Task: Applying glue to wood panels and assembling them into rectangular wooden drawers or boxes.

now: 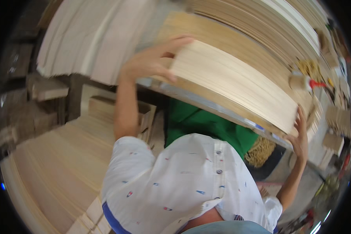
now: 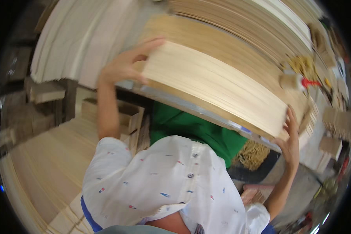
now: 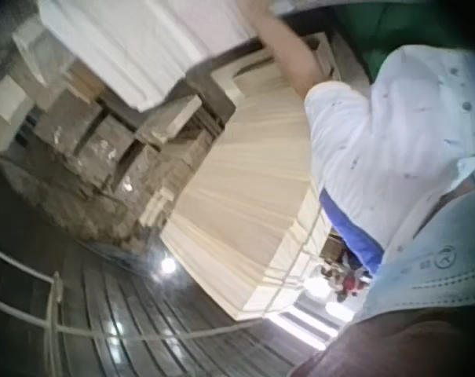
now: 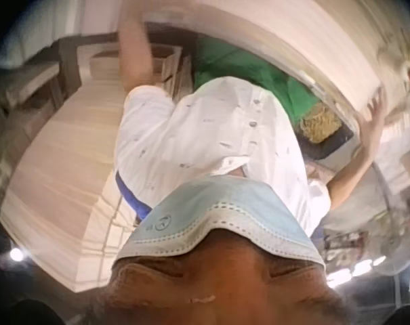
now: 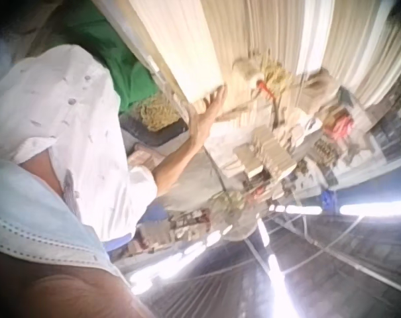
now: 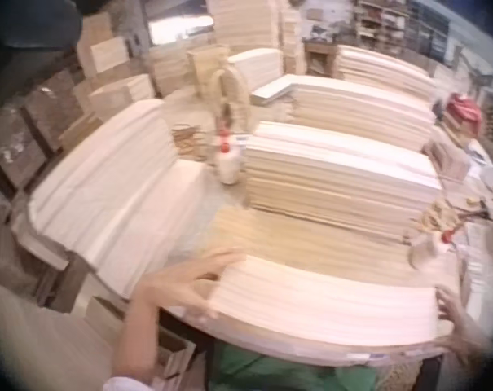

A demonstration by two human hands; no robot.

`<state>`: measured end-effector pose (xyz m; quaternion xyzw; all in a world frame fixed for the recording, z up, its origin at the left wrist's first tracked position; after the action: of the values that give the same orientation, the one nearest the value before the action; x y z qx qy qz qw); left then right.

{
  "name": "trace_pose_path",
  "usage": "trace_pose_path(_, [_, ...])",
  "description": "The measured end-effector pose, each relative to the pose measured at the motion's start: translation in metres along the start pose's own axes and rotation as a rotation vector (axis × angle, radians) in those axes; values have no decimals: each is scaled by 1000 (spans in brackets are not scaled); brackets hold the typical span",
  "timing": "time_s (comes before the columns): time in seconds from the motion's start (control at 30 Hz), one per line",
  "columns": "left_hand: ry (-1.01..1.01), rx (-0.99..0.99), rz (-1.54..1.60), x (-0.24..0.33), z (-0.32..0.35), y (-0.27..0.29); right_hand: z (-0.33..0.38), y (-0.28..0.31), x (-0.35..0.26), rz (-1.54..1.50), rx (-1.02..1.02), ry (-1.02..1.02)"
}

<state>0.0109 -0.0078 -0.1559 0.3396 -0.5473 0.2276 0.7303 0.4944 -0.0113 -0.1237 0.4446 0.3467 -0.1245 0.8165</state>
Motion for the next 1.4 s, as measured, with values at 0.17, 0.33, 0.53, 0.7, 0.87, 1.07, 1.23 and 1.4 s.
trace_pose_path(0.17, [-119, 165, 185, -27, 30, 4, -11, -10, 10, -214, -91, -71])
trace_pose_path(0.33, [2, 358, 255, -18, 27, 1, -5, -21, 11, -361, -106, 43])
trace_pose_path(0.53, [62, 314, 113, -8, 9, -5, -6, -5, -5, -8, -13, 39])
trace_pose_path(0.7, [70, 299, 116, -2, 7, -8, -13, -3, -8, 165, -37, 136])
trace_pose_path(0.87, [71, 291, 88, -2, 9, -6, -16, -5, -7, 147, 2, 161])
trace_pose_path(1.07, [50, 321, 122, -4, 11, -6, -18, -7, -7, 65, -5, 152])
trace_pose_path(1.23, [-5, 342, 228, -7, 14, -10, -3, -13, 9, -283, -22, 184])
trace_pose_path(1.4, [162, 412, 317, -23, 23, -5, -5, -16, 18, -686, 59, -68])
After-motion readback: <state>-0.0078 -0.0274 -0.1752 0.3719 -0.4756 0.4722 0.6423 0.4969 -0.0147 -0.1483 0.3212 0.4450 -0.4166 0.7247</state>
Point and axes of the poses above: each hand's wrist, its own z-axis away from the middle knuckle, its own y-axis out of the back of the hand, x = y × z, the point moved 6 cm from there along -z, towards the middle knuckle, and after that the axes turned 13 degrees about -x, right-handed, at the moved point
